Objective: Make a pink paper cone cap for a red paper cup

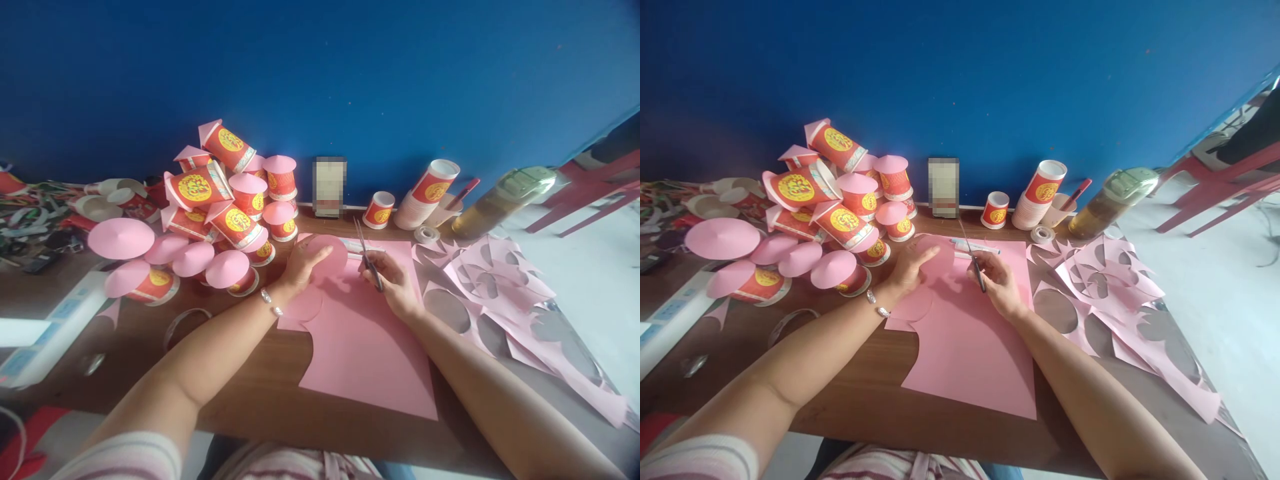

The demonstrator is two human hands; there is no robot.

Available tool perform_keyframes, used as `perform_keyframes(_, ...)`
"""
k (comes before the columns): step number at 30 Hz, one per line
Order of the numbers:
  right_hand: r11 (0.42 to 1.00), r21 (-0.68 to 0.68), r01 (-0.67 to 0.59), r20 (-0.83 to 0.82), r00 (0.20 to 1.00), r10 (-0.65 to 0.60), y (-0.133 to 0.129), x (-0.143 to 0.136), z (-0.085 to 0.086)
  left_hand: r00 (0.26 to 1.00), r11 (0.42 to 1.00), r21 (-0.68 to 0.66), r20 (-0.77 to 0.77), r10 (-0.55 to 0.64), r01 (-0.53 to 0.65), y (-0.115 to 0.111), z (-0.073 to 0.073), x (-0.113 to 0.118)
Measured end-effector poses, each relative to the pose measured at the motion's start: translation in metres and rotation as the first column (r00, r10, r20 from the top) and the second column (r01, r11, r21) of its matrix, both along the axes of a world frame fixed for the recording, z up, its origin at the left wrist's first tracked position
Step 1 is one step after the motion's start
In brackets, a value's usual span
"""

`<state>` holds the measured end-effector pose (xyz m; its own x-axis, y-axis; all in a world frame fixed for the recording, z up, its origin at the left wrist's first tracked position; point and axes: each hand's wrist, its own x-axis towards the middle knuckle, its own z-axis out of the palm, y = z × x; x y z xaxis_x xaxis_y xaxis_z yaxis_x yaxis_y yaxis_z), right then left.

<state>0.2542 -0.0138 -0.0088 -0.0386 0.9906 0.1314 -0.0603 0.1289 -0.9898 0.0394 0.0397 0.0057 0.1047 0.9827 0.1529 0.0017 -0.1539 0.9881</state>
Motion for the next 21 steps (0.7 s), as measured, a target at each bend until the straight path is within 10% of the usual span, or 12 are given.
perform_keyframes(21, 0.979, -0.167, -0.113, 0.043, 0.992, 0.122, 0.0057, 0.0068, -0.0033, 0.956, 0.949, -0.170, 0.171, -0.237, 0.266, 0.0043, 0.0061, -0.0025)
